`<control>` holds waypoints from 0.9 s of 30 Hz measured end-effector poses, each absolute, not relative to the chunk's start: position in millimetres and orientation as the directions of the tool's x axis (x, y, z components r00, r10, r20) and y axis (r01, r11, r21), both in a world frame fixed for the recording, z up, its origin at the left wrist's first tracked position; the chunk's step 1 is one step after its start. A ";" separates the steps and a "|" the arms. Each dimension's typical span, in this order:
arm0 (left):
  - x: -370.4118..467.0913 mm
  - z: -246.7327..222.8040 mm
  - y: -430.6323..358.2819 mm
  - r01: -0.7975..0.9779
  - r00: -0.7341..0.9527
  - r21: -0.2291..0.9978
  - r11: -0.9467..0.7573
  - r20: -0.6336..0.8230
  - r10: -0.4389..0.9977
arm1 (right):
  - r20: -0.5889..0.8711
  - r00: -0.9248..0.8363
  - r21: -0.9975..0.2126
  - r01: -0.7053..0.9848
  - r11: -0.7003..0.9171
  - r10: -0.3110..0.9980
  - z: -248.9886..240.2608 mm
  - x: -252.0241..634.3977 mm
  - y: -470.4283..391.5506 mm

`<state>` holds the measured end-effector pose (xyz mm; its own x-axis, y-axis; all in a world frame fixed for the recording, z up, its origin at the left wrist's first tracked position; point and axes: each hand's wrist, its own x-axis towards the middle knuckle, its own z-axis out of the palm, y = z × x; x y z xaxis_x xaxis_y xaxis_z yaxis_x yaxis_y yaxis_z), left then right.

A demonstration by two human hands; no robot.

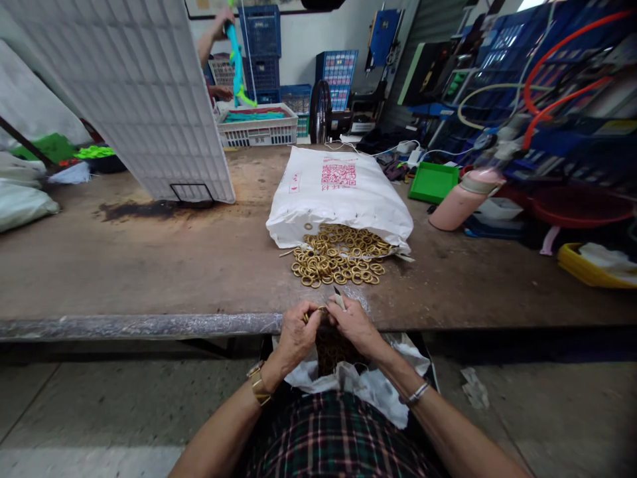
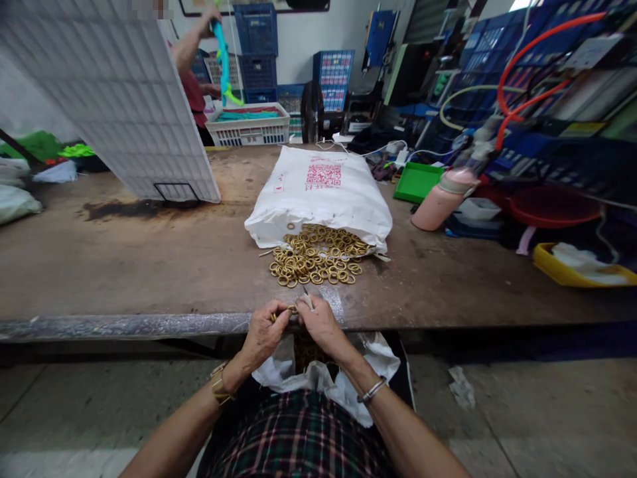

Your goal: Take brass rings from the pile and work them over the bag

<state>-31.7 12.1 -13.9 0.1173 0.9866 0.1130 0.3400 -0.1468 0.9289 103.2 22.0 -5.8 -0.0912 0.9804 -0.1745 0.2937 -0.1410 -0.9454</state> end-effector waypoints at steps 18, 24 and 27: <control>-30.8 -6.7 17.9 -0.044 0.260 0.939 0.340 -0.318 0.912 | -0.008 -0.088 -0.893 0.449 0.033 0.996 -4.4 104.1 27.1; -33.4 -4.4 16.7 -0.173 0.266 0.909 0.379 -0.327 0.907 | -0.005 -0.059 -0.885 0.464 0.023 0.998 -6.2 105.0 28.5; -33.2 -2.2 16.1 -0.237 0.259 0.892 0.384 -0.323 0.910 | 0.016 -0.105 -0.801 0.594 0.076 0.994 -6.7 106.9 24.8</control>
